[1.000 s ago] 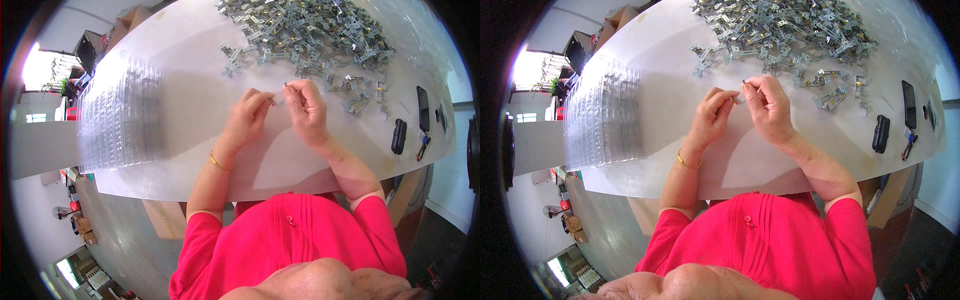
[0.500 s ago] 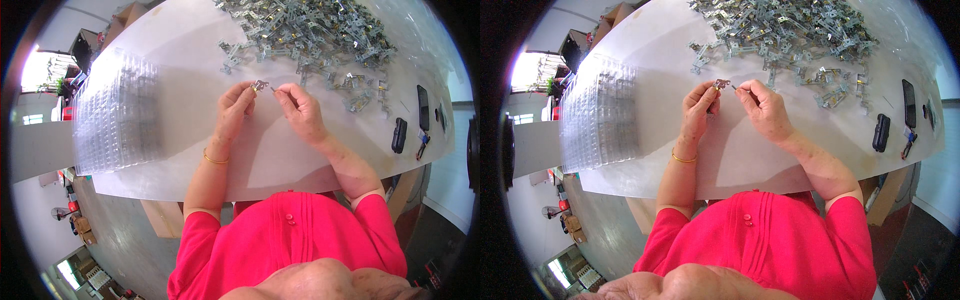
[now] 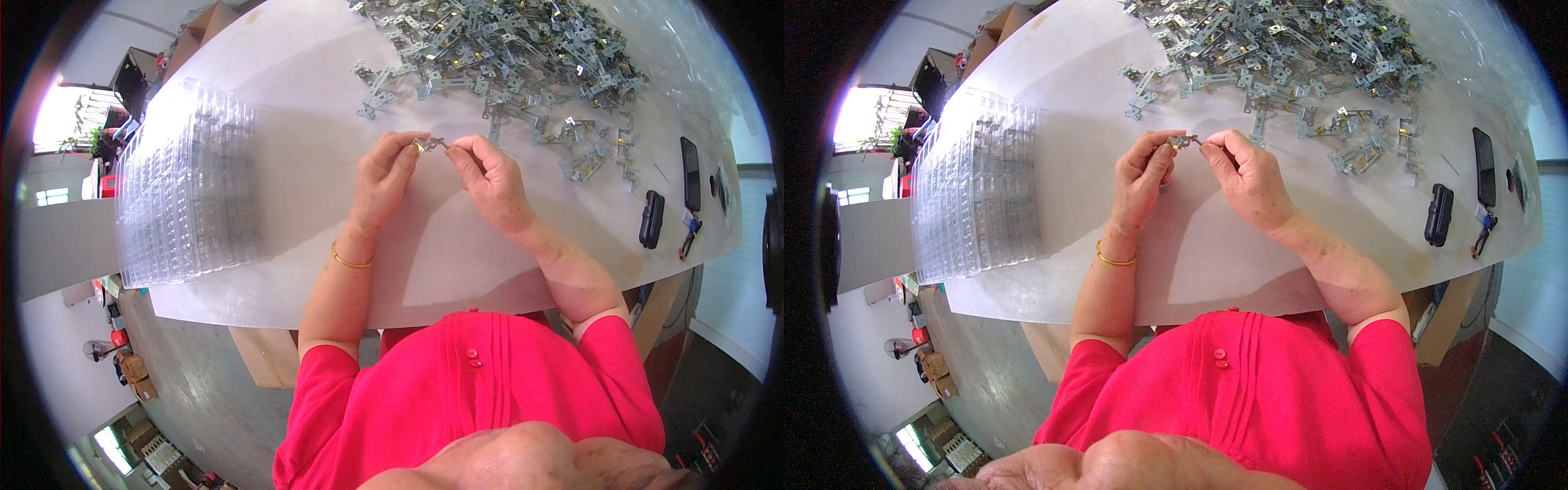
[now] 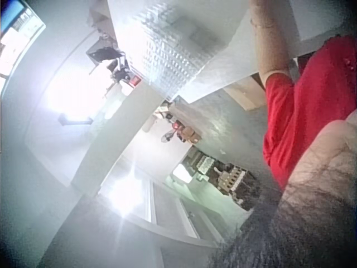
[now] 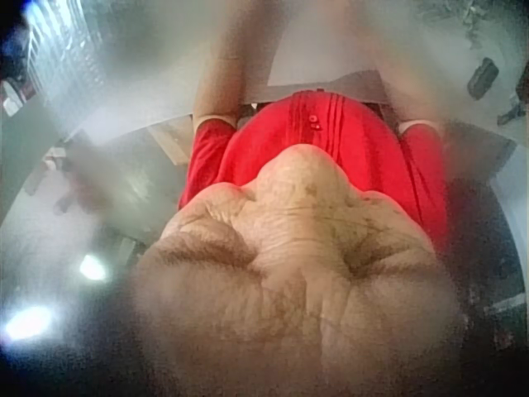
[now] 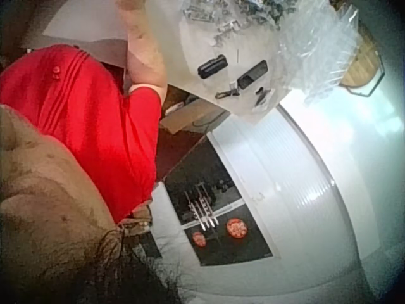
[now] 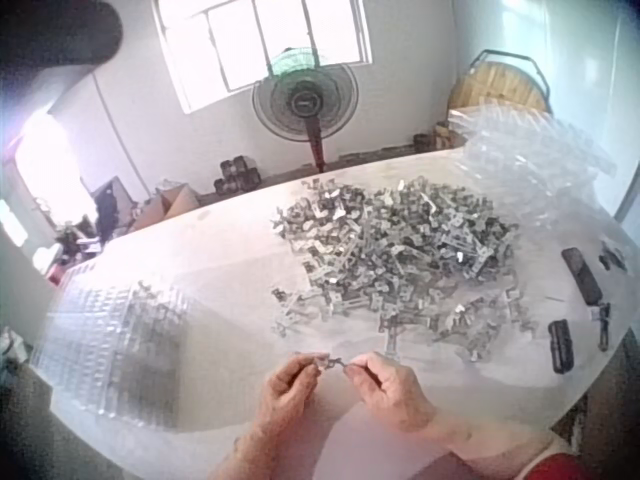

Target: Manually assemble small metal clips by inserting a metal pin into pre-formed metal pieces.

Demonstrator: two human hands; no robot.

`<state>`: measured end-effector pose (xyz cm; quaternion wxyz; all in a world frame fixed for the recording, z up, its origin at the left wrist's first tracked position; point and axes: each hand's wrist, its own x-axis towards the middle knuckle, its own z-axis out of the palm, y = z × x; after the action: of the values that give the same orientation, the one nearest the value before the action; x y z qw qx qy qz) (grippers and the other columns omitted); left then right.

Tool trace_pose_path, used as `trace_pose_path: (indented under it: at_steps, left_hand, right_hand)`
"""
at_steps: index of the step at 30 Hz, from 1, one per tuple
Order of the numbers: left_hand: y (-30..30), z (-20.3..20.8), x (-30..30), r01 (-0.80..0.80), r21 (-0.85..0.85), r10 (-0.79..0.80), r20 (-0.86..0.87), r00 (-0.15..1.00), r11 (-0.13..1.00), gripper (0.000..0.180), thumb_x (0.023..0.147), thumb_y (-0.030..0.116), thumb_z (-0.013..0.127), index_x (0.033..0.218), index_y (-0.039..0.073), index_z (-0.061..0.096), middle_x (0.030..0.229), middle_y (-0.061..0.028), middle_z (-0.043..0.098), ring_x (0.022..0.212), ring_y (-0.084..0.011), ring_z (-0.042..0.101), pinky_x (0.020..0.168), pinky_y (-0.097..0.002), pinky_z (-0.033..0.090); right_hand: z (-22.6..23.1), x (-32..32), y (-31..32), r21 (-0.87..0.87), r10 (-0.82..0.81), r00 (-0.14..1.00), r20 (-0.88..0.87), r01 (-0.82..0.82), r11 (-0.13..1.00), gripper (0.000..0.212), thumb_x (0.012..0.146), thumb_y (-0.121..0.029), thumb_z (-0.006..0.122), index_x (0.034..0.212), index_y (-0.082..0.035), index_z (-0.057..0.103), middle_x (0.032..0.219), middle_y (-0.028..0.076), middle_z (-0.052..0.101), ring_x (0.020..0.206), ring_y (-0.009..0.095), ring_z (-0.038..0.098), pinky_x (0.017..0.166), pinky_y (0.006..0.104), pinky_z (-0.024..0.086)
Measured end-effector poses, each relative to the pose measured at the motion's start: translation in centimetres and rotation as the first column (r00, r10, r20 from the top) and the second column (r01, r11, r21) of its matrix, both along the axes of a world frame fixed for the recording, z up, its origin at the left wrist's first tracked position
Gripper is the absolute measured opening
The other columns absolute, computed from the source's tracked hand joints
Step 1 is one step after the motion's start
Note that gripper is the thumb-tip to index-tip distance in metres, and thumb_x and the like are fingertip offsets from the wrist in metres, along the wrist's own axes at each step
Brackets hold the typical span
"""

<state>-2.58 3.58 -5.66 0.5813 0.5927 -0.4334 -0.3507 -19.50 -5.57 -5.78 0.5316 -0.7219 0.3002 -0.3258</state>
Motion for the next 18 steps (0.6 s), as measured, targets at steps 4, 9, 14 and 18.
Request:
trace_pose_path:
  at_steps: [4,9,14,18]
  left_hand:
    - [-0.1,0.1,0.0,-0.026,-0.104,0.057,0.312,0.948,0.994,0.022,0.1,0.004,0.058,0.118,0.001,0.068,0.09,0.0012,0.056,0.07,-0.0059,0.047,0.06,-0.0215,0.039]
    - [-0.3,0.4,-0.3,0.061,-0.154,0.029,0.525,0.851,0.986,0.024,0.096,-0.001,0.06,0.119,0.001,0.066,0.09,-0.0006,0.058,0.078,-0.0062,0.054,0.066,-0.0227,0.044]
    - [0.1,-0.1,-0.6,0.016,-0.073,0.005,0.282,0.959,0.997,0.021,0.095,-0.003,0.061,0.115,0.001,0.06,0.09,-0.0006,0.06,0.079,-0.0059,0.055,0.07,-0.0217,0.046]
    - [0.4,-0.4,0.1,0.104,-0.016,-0.097,0.238,0.966,0.994,0.012,0.096,-0.002,0.062,0.107,0.001,0.058,0.094,-0.0002,0.061,0.084,-0.0062,0.058,0.075,-0.0219,0.048]
  right_hand:
    - [-0.1,0.0,0.0,0.026,0.017,1.0,0.002,-0.017,1.0,0.014,0.101,-0.017,0.062,0.104,-0.003,0.062,0.069,0.003,0.058,0.061,0.009,0.049,0.056,0.0277,0.042]
    - [-0.1,0.0,-0.1,0.133,0.039,0.999,0.032,-0.043,0.99,0.016,0.103,-0.018,0.057,0.11,-0.004,0.06,0.073,0.003,0.059,0.063,0.008,0.053,0.057,0.0262,0.045]
    - [0.3,-0.2,-0.9,0.577,0.133,0.967,0.218,-0.237,0.781,0.017,0.104,-0.018,0.053,0.108,-0.005,0.062,0.079,-0.001,0.062,0.066,0.007,0.056,0.06,0.0245,0.048]
    - [0.7,-0.5,-1.4,0.595,0.193,0.966,0.17,-0.257,0.762,0.019,0.104,-0.021,0.052,0.107,-0.006,0.064,0.085,0.0,0.064,0.072,0.008,0.058,0.067,0.0238,0.049]
